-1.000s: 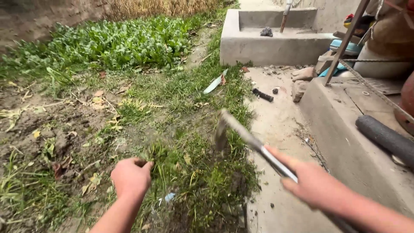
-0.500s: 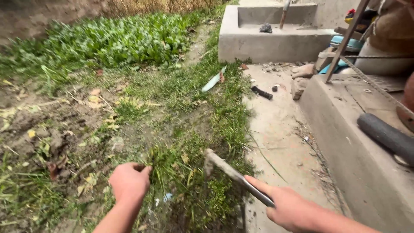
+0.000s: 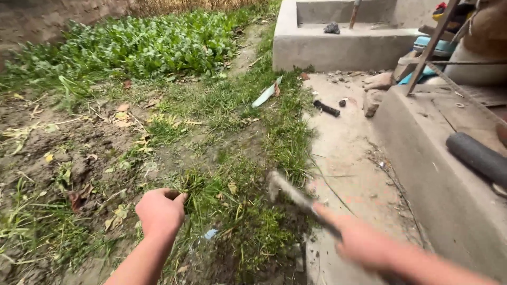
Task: Using a hand hoe to loosen weeds from the soil and then picking them up by hand to place them in a collection container.
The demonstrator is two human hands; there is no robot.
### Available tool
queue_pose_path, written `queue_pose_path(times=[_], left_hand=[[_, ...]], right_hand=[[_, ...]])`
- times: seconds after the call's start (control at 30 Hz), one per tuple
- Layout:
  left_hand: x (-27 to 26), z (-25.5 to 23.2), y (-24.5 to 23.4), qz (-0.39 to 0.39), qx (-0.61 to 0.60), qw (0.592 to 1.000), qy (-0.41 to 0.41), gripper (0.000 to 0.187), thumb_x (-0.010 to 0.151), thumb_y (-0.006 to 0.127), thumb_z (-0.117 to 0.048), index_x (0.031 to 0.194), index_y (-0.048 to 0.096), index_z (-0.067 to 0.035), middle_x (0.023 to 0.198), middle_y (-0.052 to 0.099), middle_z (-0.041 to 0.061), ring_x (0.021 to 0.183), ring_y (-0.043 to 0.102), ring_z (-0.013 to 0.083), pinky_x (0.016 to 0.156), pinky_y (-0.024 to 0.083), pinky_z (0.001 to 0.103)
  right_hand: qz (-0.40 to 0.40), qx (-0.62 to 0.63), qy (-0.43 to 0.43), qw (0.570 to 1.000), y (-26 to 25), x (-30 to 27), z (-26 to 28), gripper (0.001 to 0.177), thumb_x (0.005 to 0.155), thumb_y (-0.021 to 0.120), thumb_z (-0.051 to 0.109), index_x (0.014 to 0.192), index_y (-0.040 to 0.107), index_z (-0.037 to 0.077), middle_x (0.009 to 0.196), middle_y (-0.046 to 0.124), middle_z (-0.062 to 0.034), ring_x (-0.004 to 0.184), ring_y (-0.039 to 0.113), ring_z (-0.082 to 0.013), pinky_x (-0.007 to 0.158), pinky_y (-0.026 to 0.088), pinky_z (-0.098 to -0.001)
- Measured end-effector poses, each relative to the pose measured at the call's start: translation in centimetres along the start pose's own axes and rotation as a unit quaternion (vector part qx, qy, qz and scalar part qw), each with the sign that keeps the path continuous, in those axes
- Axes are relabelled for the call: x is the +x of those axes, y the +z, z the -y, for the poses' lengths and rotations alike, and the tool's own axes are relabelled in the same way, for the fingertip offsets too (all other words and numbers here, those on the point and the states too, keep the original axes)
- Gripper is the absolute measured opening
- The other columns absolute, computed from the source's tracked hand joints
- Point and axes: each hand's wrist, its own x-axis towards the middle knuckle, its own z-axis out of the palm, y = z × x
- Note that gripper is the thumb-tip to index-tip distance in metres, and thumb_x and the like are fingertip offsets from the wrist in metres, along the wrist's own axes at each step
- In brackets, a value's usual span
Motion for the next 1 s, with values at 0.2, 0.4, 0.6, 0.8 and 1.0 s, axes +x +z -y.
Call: queue_pose_path(times=[0.2,0.4,0.6,0.8,1.0], left_hand=[[-3.1,-0.8,-1.0,-0.007,0.086,0.995,0.046,0.026,0.099,0.070,-0.022,0.121,0.074,-0.008,0.104,0.082,0.011,0.052,0.060,0.0122,0.046,0.053,0.020],[-2.5,-1.4,-1.4,-0.019,0.044,0.999,0.026,0.021,0.097,0.072,-0.023,0.112,0.080,-0.011,0.095,0.080,0.010,0.065,0.065,0.0158,0.053,0.054,0.028],[-2.3,-1.1,-1.8,-0.051,0.033,0.996,0.064,0.022,0.090,0.078,-0.028,0.104,0.083,-0.011,0.095,0.081,0.010,0.085,0.074,0.0214,0.086,0.057,0.034],[-3.7,-1.2,-3.0,-0.035,-0.004,0.999,0.027,0.025,0.093,0.076,-0.017,0.116,0.077,-0.008,0.109,0.077,0.012,0.081,0.071,0.0190,0.068,0.061,0.031],[-3.7,-0.2,-3.2,0.008,-0.026,0.999,0.044,0.017,0.101,0.069,-0.012,0.109,0.076,0.001,0.094,0.079,0.018,0.057,0.057,0.0174,0.049,0.051,0.022]], right_hand=[[0.041,-0.042,-0.065,0.996,2.8,-2.0,-3.0,0.105,0.084,0.042,0.007,0.160,0.001,0.066,0.100,0.068,-0.0180,0.085,0.068,-0.0292,0.085,0.054,-0.0319],[0.050,-0.075,0.022,0.996,-1.5,-7.5,-2.8,0.101,0.085,0.035,0.011,0.156,0.007,0.077,0.114,0.064,0.0002,0.072,0.055,-0.0183,0.067,0.044,-0.0303],[-0.054,-0.147,-0.057,0.986,-4.6,-8.0,-1.6,0.089,0.093,0.050,0.026,0.156,0.012,0.077,0.080,0.070,0.0094,0.063,0.063,-0.0067,0.070,0.058,-0.0217],[-0.129,-0.022,-0.070,0.989,0.5,-4.2,0.3,0.091,0.097,0.043,0.011,0.163,0.003,0.059,0.068,0.065,0.0051,0.044,0.051,-0.0051,0.036,0.048,-0.0159],[0.072,-0.061,-0.046,0.994,4.4,-7.2,-7.1,0.106,0.079,0.042,0.012,0.157,0.008,0.075,0.102,0.067,-0.0040,0.081,0.066,-0.0161,0.080,0.052,-0.0197]])
